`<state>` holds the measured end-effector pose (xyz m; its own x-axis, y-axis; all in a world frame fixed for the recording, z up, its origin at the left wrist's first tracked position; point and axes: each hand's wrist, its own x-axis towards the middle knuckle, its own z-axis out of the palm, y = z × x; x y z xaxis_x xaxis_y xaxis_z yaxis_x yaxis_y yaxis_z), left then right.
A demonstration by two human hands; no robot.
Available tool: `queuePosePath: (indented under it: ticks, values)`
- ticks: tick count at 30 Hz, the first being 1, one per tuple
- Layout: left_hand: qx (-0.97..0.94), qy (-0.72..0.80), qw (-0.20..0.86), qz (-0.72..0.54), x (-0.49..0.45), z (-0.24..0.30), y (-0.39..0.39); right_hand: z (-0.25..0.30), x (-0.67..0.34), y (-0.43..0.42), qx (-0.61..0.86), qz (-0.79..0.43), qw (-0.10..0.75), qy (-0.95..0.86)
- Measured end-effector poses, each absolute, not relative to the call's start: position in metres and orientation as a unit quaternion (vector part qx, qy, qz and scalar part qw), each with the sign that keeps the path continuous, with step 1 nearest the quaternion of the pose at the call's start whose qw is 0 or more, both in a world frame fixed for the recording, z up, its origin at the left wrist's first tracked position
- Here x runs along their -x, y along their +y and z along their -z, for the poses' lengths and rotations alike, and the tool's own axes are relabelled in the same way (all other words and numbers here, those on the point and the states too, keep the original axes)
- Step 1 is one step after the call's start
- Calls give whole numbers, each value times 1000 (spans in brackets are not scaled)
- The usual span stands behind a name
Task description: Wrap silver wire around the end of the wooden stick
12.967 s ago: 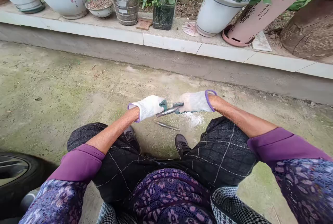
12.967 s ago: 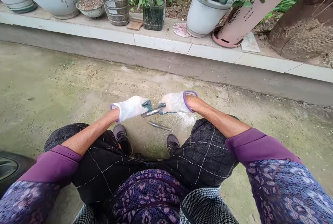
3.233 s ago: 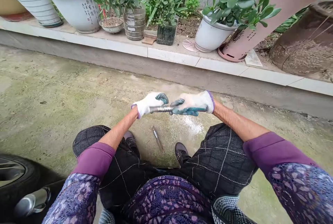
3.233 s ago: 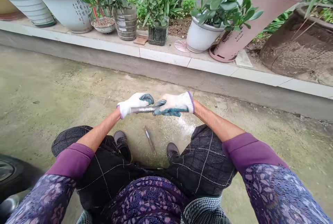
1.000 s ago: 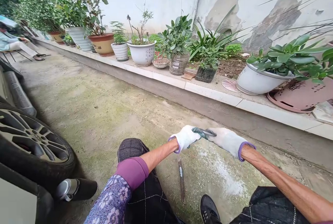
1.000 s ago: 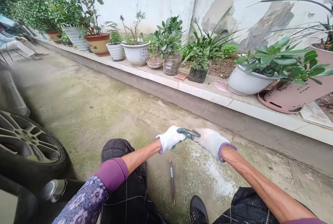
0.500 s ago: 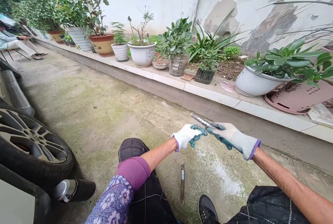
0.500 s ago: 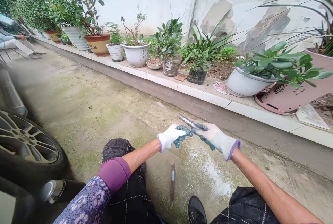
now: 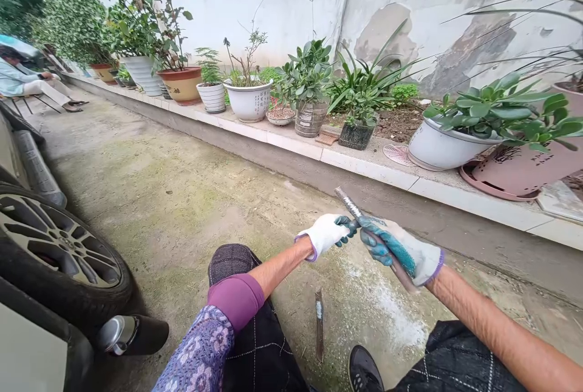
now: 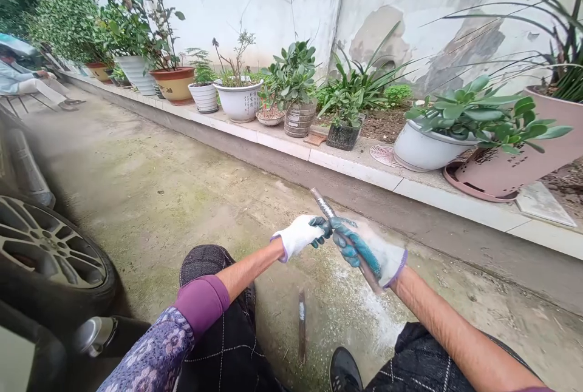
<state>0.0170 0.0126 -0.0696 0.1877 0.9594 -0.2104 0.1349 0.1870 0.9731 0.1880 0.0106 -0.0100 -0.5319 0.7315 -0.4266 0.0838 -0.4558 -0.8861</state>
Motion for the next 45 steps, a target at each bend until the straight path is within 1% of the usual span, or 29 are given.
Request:
queuePosePath:
  ticks: [3, 5, 7, 9, 14, 20, 24, 26, 28, 30, 32, 35, 37, 41, 45]
  values:
    - [-534, 530, 556, -354, -15, 65, 10, 11, -181, 7, 428, -753, 222, -448]
    - [-508, 542, 532, -405, -11, 61, 1, 10, -178, 4, 421, -756, 229, -446]
    - [-468, 577, 479, -468, -5, 55, -11, 8, -178, -1, 413, -758, 225, -452]
    - [-436, 603, 459, -485, -1, 49, -26, 8, -178, -5, 409, -756, 215, -463]
    - [-426, 561, 584, -404, -3, 40, -51, 23, -165, -19, 427, -713, 208, -515]
    - [-355, 497, 650, -453, -8, 42, -45, 41, -145, -22, 419, -660, 219, -584]
    - [-267, 512, 660, -480, 2, 40, -34, 31, -154, -8, 421, -586, 178, -669]
    - [-243, 518, 673, -469, 8, 33, -30, 23, -163, 6, 432, -558, 211, -676]
    - [-270, 508, 689, -442, 12, 21, -28, 18, -169, 21, 438, -556, 286, -646]
    - [-320, 496, 699, -404, 13, 7, -28, 16, -170, 32, 424, -574, 330, -618]
    - [-376, 488, 695, -370, 10, -8, -27, 18, -166, 34, 388, -609, 321, -612]
    - [-440, 494, 673, -332, 7, -27, -23, 16, -157, 25, 331, -663, 270, -614]
    - [-461, 504, 654, -324, 11, -37, -19, 9, -155, 19, 319, -686, 239, -609]
    - [-511, 463, 657, -307, 25, -48, -10, -5, -165, 16, 380, -663, 244, -597]
    - [-555, 478, 633, -249, 30, -50, -5, -3, -177, 16, 368, -680, 247, -585]
